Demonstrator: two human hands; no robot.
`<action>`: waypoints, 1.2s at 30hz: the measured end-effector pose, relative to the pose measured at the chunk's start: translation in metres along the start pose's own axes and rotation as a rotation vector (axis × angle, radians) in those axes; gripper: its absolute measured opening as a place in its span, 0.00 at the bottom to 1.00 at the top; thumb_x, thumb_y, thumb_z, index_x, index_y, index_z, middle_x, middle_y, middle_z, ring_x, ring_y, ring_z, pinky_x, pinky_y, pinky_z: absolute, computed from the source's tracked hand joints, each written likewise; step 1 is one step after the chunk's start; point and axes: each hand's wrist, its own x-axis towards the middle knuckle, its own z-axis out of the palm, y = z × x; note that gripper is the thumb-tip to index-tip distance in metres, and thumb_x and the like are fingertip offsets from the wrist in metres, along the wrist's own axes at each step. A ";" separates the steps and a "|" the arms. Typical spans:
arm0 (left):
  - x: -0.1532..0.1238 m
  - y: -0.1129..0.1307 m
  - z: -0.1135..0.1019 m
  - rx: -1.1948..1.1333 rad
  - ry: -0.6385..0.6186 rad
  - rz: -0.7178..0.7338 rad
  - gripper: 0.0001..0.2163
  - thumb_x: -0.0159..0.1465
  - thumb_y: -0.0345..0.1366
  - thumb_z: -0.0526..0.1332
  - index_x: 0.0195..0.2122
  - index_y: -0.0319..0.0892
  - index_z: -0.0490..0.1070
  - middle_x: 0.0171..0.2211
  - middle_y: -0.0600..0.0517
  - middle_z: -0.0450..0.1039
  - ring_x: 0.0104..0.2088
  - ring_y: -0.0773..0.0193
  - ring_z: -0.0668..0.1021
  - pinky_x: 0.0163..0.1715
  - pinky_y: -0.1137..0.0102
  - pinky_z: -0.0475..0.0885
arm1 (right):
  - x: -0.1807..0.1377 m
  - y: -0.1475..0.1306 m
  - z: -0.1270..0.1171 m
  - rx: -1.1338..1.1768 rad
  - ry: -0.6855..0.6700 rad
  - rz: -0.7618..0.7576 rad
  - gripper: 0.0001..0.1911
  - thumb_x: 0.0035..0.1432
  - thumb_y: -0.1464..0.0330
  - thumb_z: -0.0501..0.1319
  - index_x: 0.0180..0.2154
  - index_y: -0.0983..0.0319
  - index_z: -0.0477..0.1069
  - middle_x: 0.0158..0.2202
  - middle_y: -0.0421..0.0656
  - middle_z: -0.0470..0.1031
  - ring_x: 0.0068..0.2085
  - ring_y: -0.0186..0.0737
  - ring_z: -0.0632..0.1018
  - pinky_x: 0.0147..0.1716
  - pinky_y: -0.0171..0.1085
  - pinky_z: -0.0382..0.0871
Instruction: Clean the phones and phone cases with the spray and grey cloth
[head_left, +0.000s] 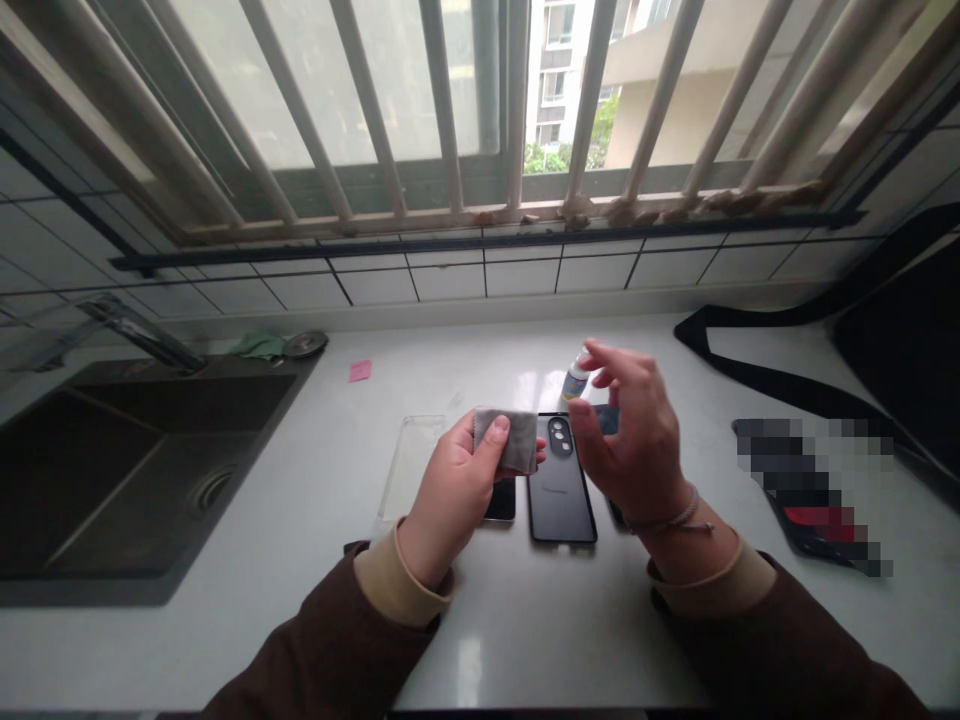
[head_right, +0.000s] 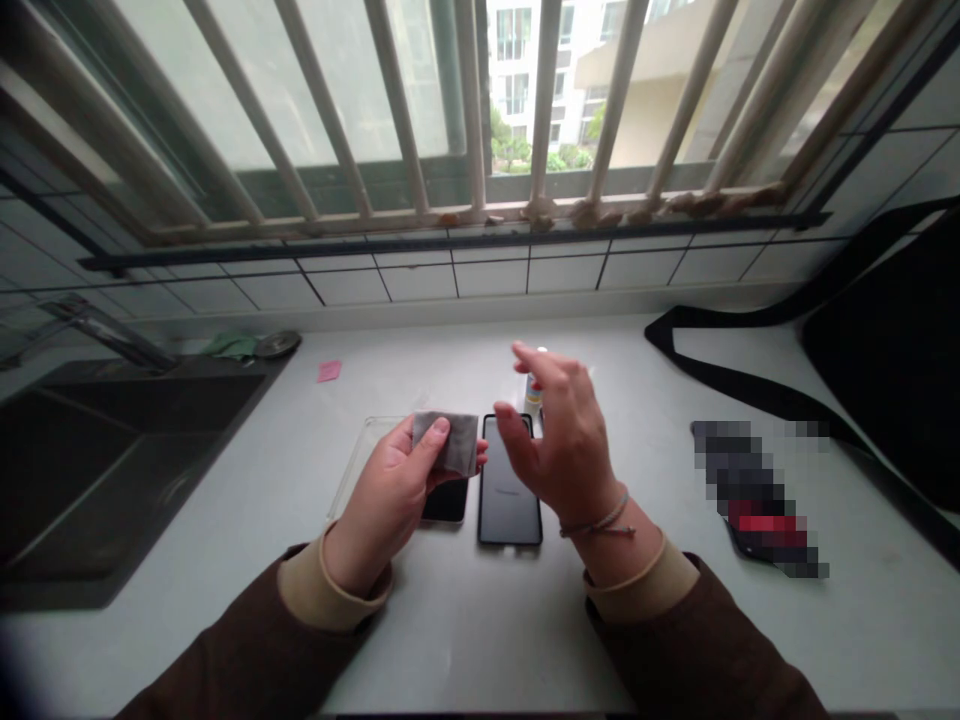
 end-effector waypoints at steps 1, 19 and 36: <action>-0.001 0.000 -0.001 0.034 -0.008 0.040 0.15 0.71 0.49 0.67 0.46 0.42 0.76 0.39 0.47 0.84 0.37 0.57 0.86 0.41 0.64 0.83 | -0.001 -0.004 0.001 0.070 -0.083 -0.024 0.24 0.74 0.61 0.59 0.68 0.58 0.65 0.53 0.53 0.77 0.50 0.54 0.79 0.50 0.52 0.77; -0.003 0.034 -0.044 1.420 0.238 0.225 0.18 0.76 0.48 0.55 0.55 0.41 0.75 0.46 0.39 0.82 0.46 0.44 0.83 0.49 0.57 0.74 | -0.006 -0.011 0.016 0.572 -0.212 0.513 0.22 0.74 0.53 0.60 0.30 0.58 0.72 0.26 0.38 0.69 0.27 0.36 0.70 0.27 0.37 0.69; 0.003 0.032 -0.098 1.870 0.353 -0.149 0.19 0.75 0.46 0.49 0.39 0.42 0.75 0.37 0.38 0.82 0.38 0.44 0.83 0.35 0.60 0.68 | -0.006 -0.012 0.016 0.358 -0.237 0.336 0.23 0.76 0.57 0.56 0.27 0.57 0.66 0.26 0.40 0.68 0.29 0.38 0.72 0.29 0.37 0.69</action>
